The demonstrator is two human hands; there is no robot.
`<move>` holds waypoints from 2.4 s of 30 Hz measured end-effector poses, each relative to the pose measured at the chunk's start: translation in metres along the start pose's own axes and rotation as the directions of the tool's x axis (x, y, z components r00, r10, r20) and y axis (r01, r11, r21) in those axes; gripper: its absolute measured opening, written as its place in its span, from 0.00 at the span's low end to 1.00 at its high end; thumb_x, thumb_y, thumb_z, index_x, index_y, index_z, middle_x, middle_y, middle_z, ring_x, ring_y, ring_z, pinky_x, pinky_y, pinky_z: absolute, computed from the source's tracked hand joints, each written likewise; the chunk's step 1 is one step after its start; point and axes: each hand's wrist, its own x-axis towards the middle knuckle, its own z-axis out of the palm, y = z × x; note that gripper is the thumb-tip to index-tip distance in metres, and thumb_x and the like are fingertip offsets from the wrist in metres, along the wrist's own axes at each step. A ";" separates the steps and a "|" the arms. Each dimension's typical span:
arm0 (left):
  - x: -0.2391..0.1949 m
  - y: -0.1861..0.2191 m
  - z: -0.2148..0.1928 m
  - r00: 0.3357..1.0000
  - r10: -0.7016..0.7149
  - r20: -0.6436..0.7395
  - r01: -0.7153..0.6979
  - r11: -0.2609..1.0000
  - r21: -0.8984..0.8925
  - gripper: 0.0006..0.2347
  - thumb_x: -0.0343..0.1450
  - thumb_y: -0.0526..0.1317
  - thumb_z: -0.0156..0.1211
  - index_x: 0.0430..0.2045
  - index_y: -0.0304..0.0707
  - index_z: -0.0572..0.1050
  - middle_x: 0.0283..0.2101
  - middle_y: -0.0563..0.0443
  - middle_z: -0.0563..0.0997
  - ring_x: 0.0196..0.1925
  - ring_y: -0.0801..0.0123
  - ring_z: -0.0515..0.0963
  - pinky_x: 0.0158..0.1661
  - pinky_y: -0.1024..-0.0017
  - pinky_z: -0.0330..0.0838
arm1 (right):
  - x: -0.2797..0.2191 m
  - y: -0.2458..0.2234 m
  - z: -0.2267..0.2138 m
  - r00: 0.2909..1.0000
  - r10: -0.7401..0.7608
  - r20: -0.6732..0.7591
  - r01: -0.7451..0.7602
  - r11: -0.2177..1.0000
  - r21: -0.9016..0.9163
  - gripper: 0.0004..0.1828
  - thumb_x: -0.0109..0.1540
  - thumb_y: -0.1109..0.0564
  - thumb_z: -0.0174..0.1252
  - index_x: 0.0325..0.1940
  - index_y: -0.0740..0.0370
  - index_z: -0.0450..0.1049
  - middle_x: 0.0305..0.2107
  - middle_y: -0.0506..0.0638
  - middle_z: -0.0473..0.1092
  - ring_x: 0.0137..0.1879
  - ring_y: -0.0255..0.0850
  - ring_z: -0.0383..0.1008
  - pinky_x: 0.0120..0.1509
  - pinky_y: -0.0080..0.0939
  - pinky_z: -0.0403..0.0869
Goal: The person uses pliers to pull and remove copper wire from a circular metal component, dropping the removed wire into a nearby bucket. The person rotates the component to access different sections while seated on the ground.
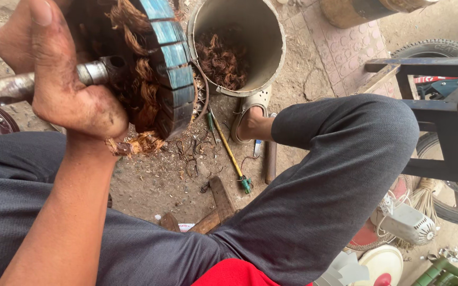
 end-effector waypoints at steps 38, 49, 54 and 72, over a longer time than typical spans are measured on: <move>-0.043 -0.059 0.032 0.676 -0.667 0.313 0.077 0.486 0.870 0.42 0.67 0.66 0.65 0.64 0.25 0.62 0.58 0.29 0.69 0.60 0.44 0.69 0.51 0.49 0.74 | -0.022 0.047 0.070 0.858 -0.506 -0.087 0.222 0.518 -0.826 0.51 0.45 0.77 0.49 0.73 0.79 0.45 0.68 0.77 0.49 0.77 0.72 0.46 0.79 0.61 0.50; -0.052 -0.063 0.037 0.768 -0.570 0.292 0.018 0.476 0.879 0.42 0.62 0.63 0.74 0.60 0.25 0.65 0.53 0.34 0.71 0.58 0.48 0.71 0.55 0.51 0.72 | 0.003 0.037 0.051 0.920 -0.391 0.020 0.213 0.455 -0.865 0.23 0.62 0.63 0.57 0.60 0.73 0.67 0.42 0.65 0.72 0.44 0.56 0.74 0.47 0.57 0.75; -0.059 -0.069 0.040 0.810 -0.528 0.255 0.023 0.464 0.885 0.38 0.63 0.58 0.75 0.57 0.26 0.69 0.52 0.34 0.75 0.53 0.49 0.74 0.48 0.54 0.74 | 0.015 0.015 0.029 0.956 -0.249 0.155 0.274 0.576 -0.770 0.14 0.57 0.59 0.65 0.45 0.67 0.80 0.28 0.62 0.75 0.32 0.53 0.77 0.40 0.56 0.76; -0.060 -0.071 0.034 0.874 -0.323 0.362 -0.160 0.513 0.843 0.23 0.74 0.53 0.68 0.53 0.29 0.77 0.50 0.38 0.80 0.47 0.54 0.80 0.50 0.57 0.79 | 0.041 0.043 0.013 0.863 0.421 0.279 -0.296 0.869 -0.395 0.24 0.62 0.40 0.61 0.38 0.66 0.80 0.26 0.48 0.77 0.32 0.39 0.75 0.38 0.43 0.76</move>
